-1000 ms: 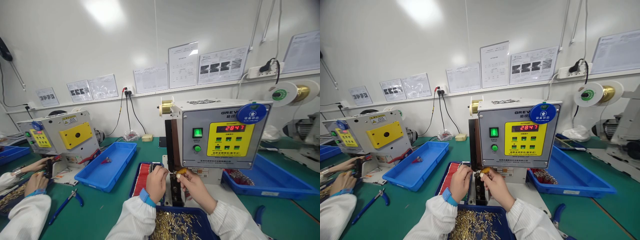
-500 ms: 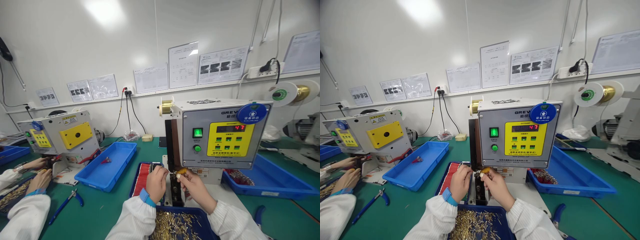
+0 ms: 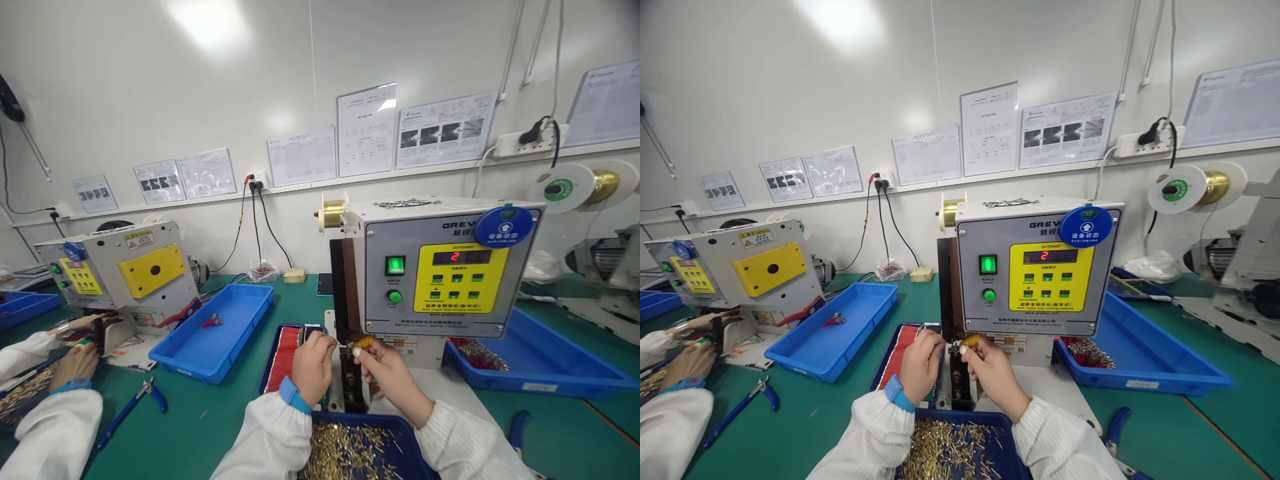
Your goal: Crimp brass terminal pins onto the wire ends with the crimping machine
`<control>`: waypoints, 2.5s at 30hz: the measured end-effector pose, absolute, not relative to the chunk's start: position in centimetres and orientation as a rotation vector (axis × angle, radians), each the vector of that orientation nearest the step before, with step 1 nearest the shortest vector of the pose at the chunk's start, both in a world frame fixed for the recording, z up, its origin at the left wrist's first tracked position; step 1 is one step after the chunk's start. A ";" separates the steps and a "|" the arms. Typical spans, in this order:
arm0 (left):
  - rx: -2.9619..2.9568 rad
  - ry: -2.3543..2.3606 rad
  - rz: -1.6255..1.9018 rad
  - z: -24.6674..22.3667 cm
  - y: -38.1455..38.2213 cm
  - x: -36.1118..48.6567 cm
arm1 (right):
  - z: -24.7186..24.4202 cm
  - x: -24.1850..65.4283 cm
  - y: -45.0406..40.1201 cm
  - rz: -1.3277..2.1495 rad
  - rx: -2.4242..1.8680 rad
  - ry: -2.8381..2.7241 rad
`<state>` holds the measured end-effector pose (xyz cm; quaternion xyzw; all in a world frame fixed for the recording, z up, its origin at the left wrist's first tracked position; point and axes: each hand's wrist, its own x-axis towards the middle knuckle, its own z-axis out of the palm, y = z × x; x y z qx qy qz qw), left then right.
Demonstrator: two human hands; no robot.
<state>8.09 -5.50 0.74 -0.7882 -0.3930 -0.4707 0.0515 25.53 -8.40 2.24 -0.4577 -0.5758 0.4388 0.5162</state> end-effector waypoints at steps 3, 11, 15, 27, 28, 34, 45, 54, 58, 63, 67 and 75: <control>-2.447 -1.181 -1.413 0.8 -5.7 8.0 | 2.3 25.6 -8.4 1.053 -1.105 -1.384; -2.500 -1.193 -1.401 0.9 -5.9 8.0 | 2.4 25.6 -8.5 1.048 -1.108 -1.383; -2.504 -1.194 -1.408 0.9 -5.8 8.0 | 2.4 25.5 -8.5 1.047 -1.106 -1.380; -2.502 -1.193 -1.401 0.9 -5.8 8.0 | 2.4 25.5 -8.5 1.046 -1.115 -1.382; -2.501 -1.192 -1.402 0.9 -5.8 8.0 | 2.4 25.5 -8.5 1.046 -1.119 -1.384; -2.490 -1.189 -1.405 0.9 -5.8 8.0 | 2.4 25.6 -8.5 1.041 -1.122 -1.387; -2.498 -1.199 -1.410 0.9 -5.8 8.0 | 2.1 25.6 -8.4 1.039 -1.114 -1.380; -2.506 -1.196 -1.404 1.0 -5.9 8.0 | 2.3 25.6 -8.5 1.042 -1.145 -1.376; -2.505 -1.194 -1.407 0.9 -5.8 8.0 | 2.2 25.7 -8.5 1.023 -1.129 -1.396; -2.503 -1.189 -1.407 0.8 -5.8 8.0 | 2.1 25.6 -8.4 1.026 -1.107 -1.398; -2.500 -1.189 -1.404 1.0 -5.9 8.0 | 2.1 25.7 -8.4 1.015 -1.093 -1.410; -2.493 -1.189 -1.404 1.0 -5.9 8.0 | 2.1 25.6 -8.4 1.036 -1.105 -1.395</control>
